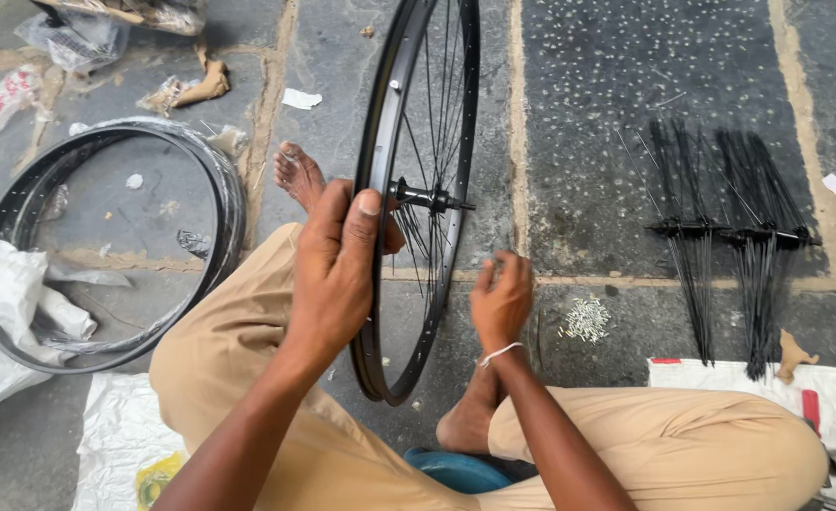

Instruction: The person is assembling a bicycle wheel by inserting spokes into the hub and rim. They repeatedly insert a spoke, then use a nipple driver tool to tighten the spoke nipple onto the spoke end.

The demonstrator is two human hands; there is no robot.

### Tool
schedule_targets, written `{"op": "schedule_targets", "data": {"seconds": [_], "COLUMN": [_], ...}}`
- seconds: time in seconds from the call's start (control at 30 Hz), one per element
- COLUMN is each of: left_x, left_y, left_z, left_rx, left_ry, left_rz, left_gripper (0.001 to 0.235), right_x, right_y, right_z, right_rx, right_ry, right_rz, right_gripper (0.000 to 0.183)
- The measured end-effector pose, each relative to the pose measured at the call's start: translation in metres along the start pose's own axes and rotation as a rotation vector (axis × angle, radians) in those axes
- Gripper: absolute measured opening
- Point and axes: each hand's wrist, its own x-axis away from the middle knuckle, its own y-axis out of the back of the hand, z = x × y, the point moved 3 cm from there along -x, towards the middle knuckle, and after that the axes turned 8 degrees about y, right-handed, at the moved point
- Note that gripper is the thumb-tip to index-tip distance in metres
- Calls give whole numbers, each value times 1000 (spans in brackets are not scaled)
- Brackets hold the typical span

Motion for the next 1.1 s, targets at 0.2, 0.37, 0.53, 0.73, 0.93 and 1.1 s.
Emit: {"op": "schedule_targets", "data": {"seconds": [0.2,0.37,0.53,0.73,0.93,1.1], "left_x": [0,-1,-2,-5,0,-6], "left_y": [-9,-5,-9,-8,-9,-16], "left_z": [-6,-9,-12,-10,-20,-21], "left_rx": [-124,-212,-130,-131,-127,251], "left_ry": [-141,-155,-74,-82,55,421], "left_rz": [-46,-68,-41,-1,2,111], "left_gripper": [39,39,39,40,37,39], "right_x": [-9,-9,-2,-18,13,-64], "right_y": [-14,-28,-40,-80,-95,-92], "right_z": [144,166,164,148,151,169], "right_rx": [-358,-744,-1035,-1173,-1649,-1258], "right_ry": [498,154,46,20,-383,-273], "right_rz": [54,221,264,313,499,71], "right_gripper": [44,49,44,37,39,35]}}
